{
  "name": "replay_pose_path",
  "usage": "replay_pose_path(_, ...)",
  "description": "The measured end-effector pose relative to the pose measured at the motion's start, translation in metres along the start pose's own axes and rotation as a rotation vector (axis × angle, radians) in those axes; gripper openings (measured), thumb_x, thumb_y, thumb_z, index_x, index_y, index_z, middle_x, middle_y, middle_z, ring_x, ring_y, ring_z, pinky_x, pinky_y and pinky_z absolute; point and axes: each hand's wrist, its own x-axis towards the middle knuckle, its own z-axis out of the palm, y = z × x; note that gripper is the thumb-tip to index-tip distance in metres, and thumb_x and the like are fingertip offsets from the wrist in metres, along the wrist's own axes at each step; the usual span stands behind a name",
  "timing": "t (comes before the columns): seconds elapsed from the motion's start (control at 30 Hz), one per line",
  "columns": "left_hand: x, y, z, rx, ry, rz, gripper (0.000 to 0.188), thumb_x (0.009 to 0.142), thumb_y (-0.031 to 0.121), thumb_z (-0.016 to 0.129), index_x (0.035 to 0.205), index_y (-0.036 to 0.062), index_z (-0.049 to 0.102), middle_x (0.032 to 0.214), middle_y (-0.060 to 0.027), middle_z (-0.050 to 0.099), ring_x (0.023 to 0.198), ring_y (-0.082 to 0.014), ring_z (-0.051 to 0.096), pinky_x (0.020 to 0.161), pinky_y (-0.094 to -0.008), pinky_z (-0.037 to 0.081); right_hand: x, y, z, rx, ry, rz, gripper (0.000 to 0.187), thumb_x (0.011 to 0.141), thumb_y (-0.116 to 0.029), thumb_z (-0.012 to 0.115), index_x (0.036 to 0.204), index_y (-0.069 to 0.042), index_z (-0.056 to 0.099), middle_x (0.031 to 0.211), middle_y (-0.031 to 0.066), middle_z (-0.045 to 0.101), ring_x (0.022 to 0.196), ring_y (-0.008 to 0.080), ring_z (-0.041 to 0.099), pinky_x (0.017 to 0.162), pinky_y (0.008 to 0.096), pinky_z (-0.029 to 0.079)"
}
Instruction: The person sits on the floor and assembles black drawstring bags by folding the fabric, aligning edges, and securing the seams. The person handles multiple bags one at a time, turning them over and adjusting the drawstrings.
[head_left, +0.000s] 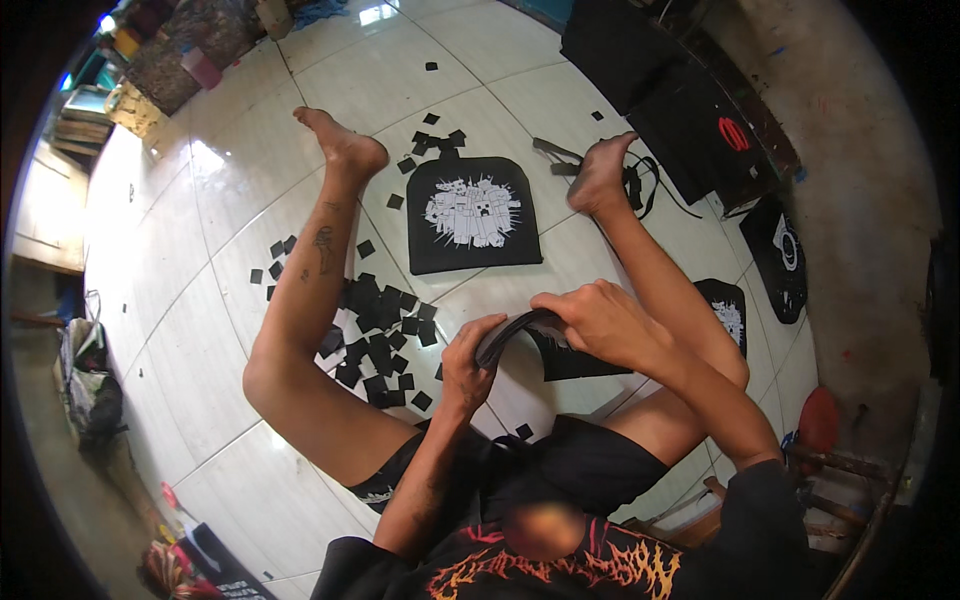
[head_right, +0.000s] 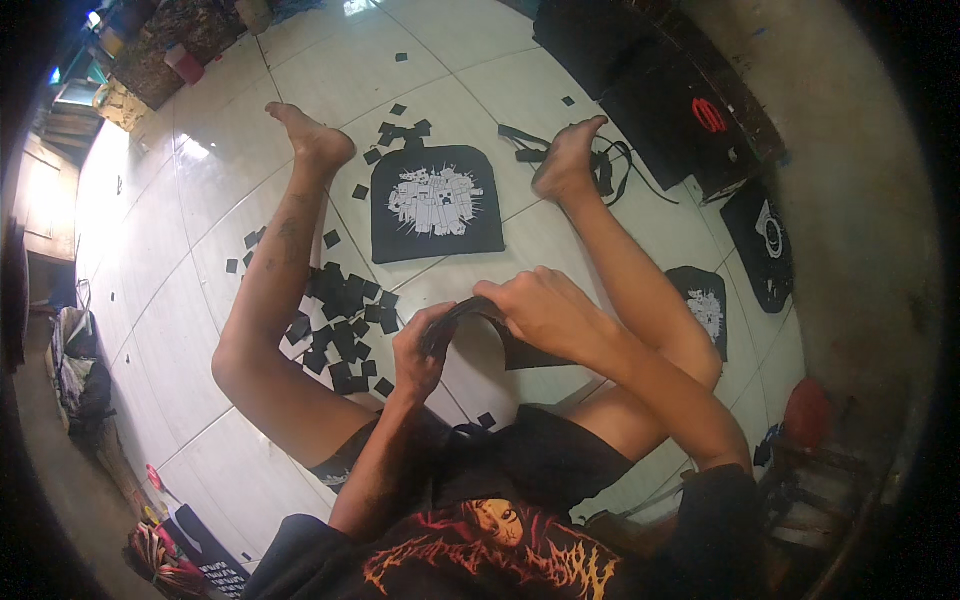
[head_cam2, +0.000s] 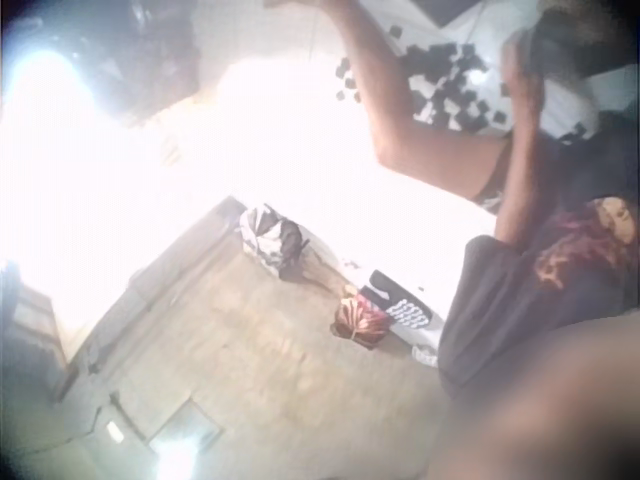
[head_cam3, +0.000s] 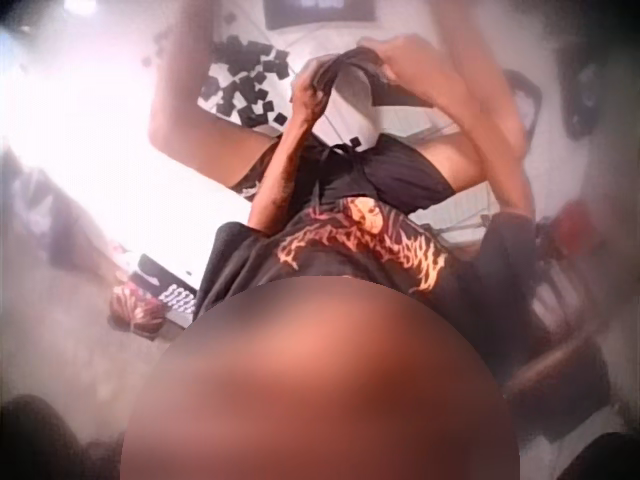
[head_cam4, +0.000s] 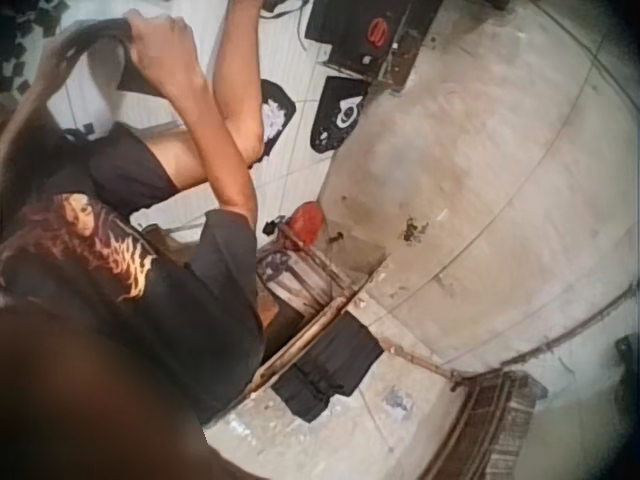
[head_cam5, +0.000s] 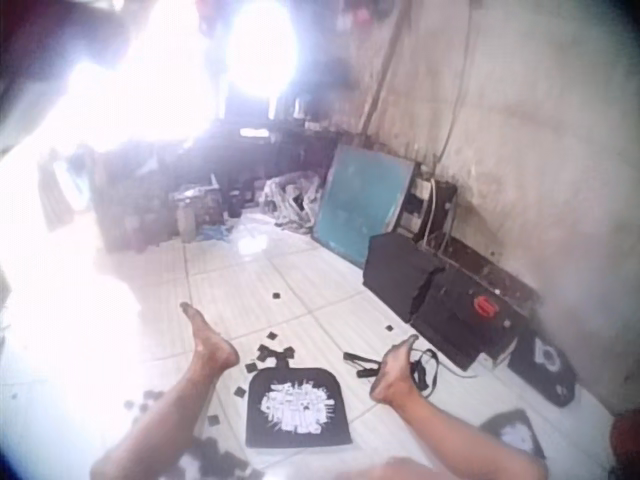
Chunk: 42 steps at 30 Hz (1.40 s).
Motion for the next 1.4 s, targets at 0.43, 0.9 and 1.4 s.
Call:
replay_pose_path(0.43,-0.048,-0.054,0.032,-0.305,0.297,-0.608,0.046,0.112,0.038,0.065,0.135,-0.0020,0.062,0.129,-0.0195,0.072,0.117,-0.0275,0.071,0.097,-0.0400,0.057,-0.029,0.001,0.026,0.177,0.102,0.335,0.044,0.085,0.004,0.064,0.126,-0.007,0.076,0.085,0.0311,0.071,0.085,0.0518,0.071,0.080,0.0567,0.057)
replay_pose_path(0.9,-0.030,0.005,0.014,-0.355,0.195,-0.551,0.033,0.109,0.018,0.070,0.136,-0.0018,0.068,0.130,-0.0121,0.075,0.116,-0.0228,0.073,0.107,-0.0368,0.055,-0.100,0.051,0.094,1.025,0.344,0.652,0.034,0.102,-0.021,0.081,0.121,0.007,0.075,0.108,0.0064,0.079,0.097,0.0104,0.067,0.087,0.0303,0.055)
replay_pose_path(1.4,-0.014,-0.002,0.017,0.023,0.153,-0.022,0.045,0.098,-0.013,0.062,0.143,-0.0058,0.068,0.135,-0.0228,0.076,0.127,-0.0312,0.074,0.113,-0.0368,0.053,-0.063,0.003,0.193,0.994,0.800,0.446,0.041,0.104,-0.005,0.068,0.145,-0.003,0.069,0.140,0.0157,0.075,0.129,0.0235,0.072,0.110,0.0362,0.055)
